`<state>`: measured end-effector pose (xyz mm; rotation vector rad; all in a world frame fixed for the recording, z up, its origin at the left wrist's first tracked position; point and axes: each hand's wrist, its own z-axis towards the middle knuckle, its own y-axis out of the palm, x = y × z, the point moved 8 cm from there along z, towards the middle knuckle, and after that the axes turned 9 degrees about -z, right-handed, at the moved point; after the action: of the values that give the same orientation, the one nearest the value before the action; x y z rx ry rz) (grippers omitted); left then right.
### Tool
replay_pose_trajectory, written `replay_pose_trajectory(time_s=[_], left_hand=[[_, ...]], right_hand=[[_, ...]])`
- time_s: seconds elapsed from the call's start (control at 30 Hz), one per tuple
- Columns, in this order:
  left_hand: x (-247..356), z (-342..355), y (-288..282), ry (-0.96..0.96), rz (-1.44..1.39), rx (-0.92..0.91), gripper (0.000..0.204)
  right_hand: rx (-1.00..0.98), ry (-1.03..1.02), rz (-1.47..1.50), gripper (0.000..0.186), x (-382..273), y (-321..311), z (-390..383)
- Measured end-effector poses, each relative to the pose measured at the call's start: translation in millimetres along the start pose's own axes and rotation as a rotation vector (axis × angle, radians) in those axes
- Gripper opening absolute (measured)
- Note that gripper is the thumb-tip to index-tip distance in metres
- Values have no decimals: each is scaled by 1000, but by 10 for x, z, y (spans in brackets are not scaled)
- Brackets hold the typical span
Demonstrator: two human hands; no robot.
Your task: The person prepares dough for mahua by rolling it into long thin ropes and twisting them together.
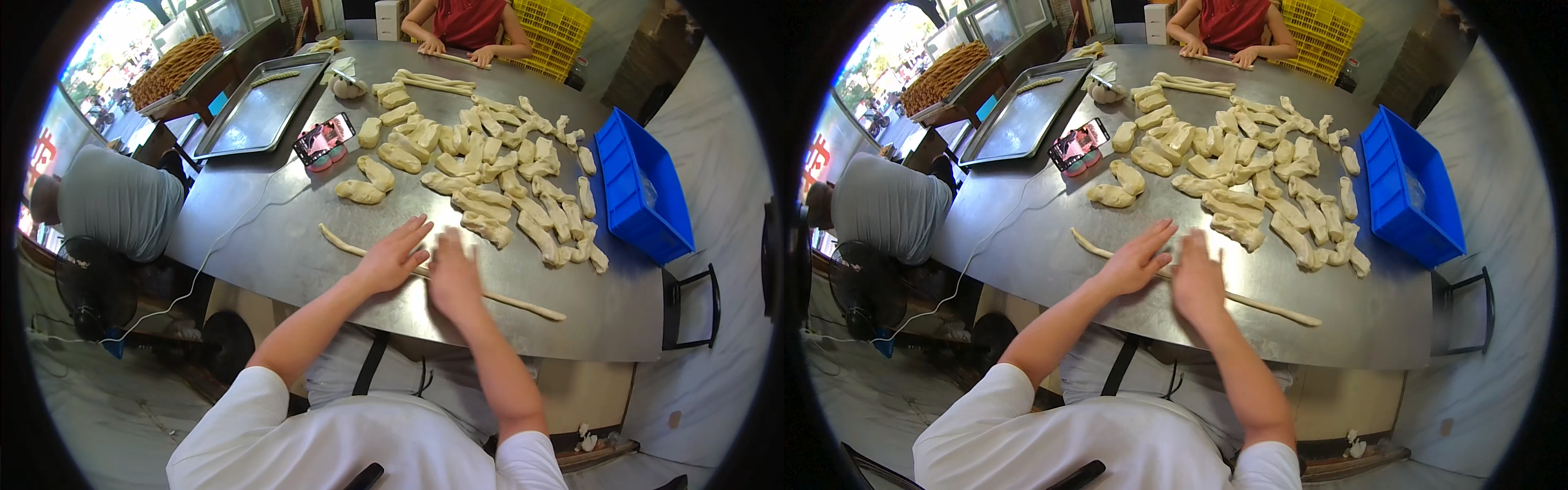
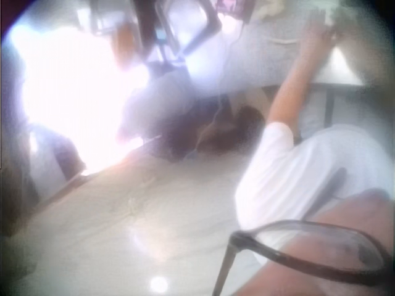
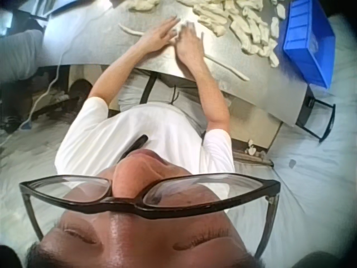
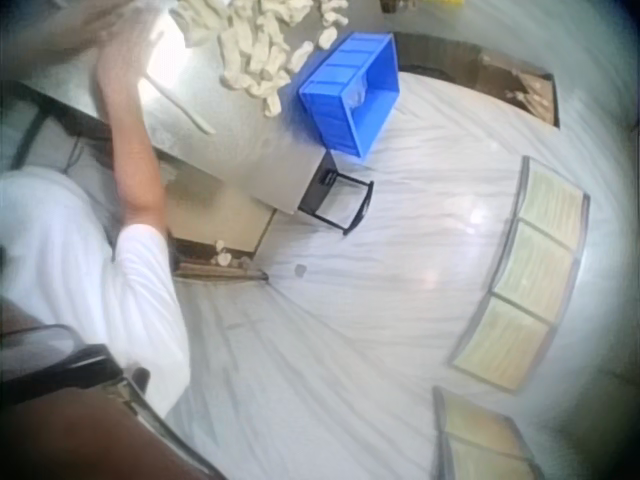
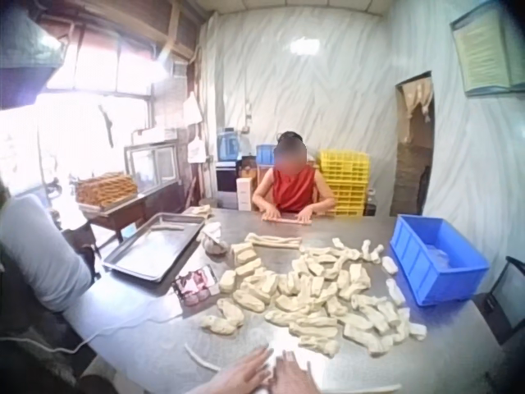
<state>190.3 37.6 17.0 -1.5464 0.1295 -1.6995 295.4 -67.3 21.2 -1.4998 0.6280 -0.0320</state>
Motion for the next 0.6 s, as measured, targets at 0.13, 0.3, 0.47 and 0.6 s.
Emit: replay_pose_trajectory(time_s=[0.13, 0.3, 0.47, 0.6], left_hand=[[32, -634, 273, -27, 468, -162, 62], [-234, -367, 87, -119, 683, 8, 67], [-645, -981, -523, -277, 640, 66, 69], [-705, -584, -811, -337, 853, 127, 69]], right_hand=[[69, -219, -163, 66, -213, 580, -576], [193, -120, -395, 65, 84, 188, -164], [-62, -196, -340, 67, 641, 154, -1092], [28, -34, -476, 69, 1127, -126, -737]])
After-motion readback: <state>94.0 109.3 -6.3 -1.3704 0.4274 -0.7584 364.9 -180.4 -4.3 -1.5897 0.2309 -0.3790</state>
